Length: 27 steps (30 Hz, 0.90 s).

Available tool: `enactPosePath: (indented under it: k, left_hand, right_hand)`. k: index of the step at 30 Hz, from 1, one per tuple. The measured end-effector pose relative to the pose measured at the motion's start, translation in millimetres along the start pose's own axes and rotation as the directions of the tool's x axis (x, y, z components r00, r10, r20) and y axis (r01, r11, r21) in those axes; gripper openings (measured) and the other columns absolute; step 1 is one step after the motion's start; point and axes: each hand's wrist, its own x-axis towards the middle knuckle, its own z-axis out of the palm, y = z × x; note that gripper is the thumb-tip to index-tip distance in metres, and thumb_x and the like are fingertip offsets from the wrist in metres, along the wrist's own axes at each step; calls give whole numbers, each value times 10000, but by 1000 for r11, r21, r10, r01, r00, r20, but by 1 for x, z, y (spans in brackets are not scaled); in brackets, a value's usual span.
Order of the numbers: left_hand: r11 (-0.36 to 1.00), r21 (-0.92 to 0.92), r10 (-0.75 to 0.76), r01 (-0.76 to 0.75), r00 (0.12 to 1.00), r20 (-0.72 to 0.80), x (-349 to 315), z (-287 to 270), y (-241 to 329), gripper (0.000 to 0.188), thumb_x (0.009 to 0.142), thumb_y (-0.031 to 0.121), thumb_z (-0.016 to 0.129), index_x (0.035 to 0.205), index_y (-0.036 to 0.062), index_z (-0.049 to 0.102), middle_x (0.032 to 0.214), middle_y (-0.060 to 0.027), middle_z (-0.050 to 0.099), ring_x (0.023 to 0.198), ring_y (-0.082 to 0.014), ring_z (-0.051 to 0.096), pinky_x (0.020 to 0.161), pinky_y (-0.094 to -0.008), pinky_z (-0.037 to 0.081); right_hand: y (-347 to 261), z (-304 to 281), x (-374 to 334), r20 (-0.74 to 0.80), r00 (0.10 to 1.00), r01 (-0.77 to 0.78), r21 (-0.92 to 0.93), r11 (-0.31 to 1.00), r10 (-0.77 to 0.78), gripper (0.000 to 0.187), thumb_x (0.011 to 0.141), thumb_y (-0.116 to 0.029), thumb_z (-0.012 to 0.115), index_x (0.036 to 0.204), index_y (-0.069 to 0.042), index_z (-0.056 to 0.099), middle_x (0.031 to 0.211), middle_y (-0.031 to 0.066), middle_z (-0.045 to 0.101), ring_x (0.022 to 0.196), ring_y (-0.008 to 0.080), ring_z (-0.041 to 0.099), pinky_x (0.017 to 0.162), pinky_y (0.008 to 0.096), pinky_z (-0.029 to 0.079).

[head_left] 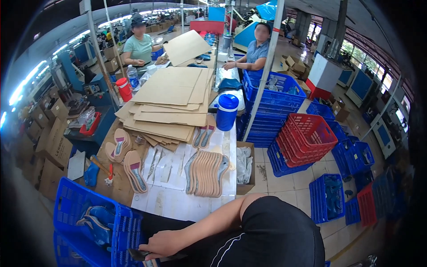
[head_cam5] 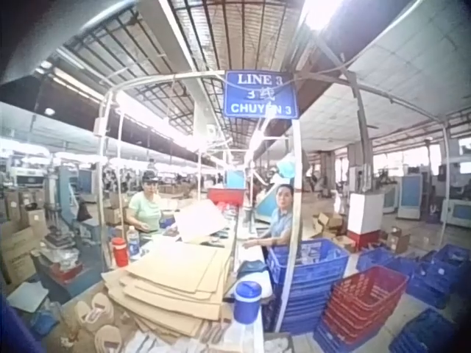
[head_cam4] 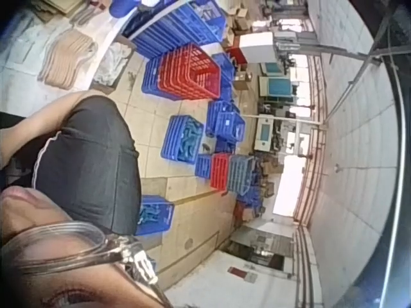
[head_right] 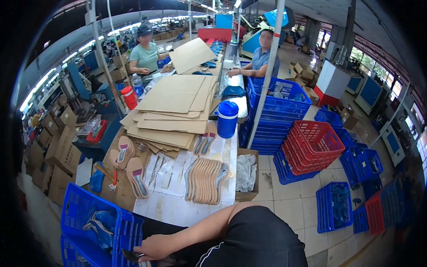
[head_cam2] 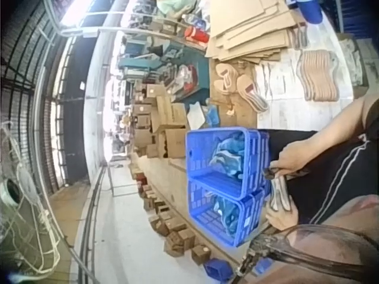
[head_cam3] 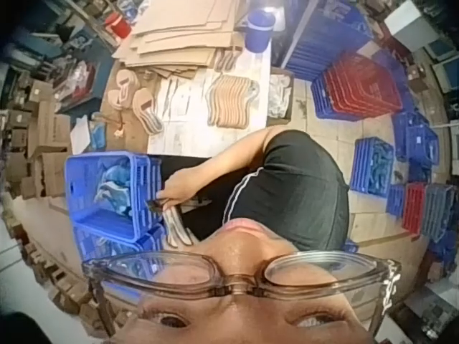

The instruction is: Assembling insoles and shoe lasts using a hammer and manual checking.

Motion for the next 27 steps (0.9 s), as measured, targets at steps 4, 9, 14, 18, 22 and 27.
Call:
enactPosePath:
  k: [4, 9, 14, 18, 22, 27]
  left_hand:
    - [999, -22, 27, -28, 998, -53, -9, 9, -16, 564, 875, 432, 816, 1353, 156, 699, 1334, -216, 626, 1168, -459, 595, 978, -561, 501]
    - [975, -213, -52, 58, 998, 31, 2, 18, -29, 567, 801, 302, 831, 1356, 295, 716, 1441, -168, 560, 1129, -438, 540, 977, -526, 461]
    - [986, -155, -64, 63, 998, -2, -8, 18, -50, 645, 786, 299, 834, 1404, 406, 682, 1382, -122, 569, 1007, -358, 540, 833, -446, 461]
    - [983, -169, -71, 78, 996, 45, -15, 15, -58, 696, 786, 286, 837, 1441, 423, 645, 1365, -115, 566, 971, -341, 528, 805, -438, 453]
    - [984, -169, -53, 62, 997, 55, -15, 12, -62, 721, 786, 277, 842, 1459, 422, 630, 1358, -117, 566, 958, -336, 524, 797, -432, 449]
    - [986, -155, -58, 68, 996, 68, -15, 10, -59, 747, 791, 272, 845, 1484, 413, 605, 1362, -122, 567, 965, -334, 528, 804, -433, 450]
  right_hand:
    - [0, 19, 13, 29, 1000, 12, -194, 981, -7, 473, 1081, -507, 520, 1305, -95, 571, 661, 211, 671, 657, 467, 697, 561, 563, 558]
    - [-45, -37, 14, -130, 990, -66, -141, 988, 48, 345, 1031, -395, 676, 1111, -73, 584, 760, 239, 689, 707, 468, 701, 582, 579, 531]
    - [-96, -81, 0, -662, 731, 347, 148, 926, -168, 259, 1107, -330, 583, 1116, -74, 626, 747, 26, 568, 620, 149, 545, 635, 291, 502]
    - [-113, -58, 24, -709, 685, 646, 484, 590, -169, 364, 1052, -485, 664, 1075, -125, 623, 679, -13, 560, 483, 116, 472, 527, 256, 462]
    - [-28, 11, 3, -20, 990, -134, -415, 900, 138, 317, 1078, -351, 632, 1055, -37, 667, 642, 231, 631, 612, 443, 671, 593, 491, 532]
    - [-5, 3, -35, -270, 908, -369, -156, 916, 319, 287, 1089, -236, 616, 1013, 38, 583, 654, 268, 601, 616, 481, 619, 569, 499, 457]
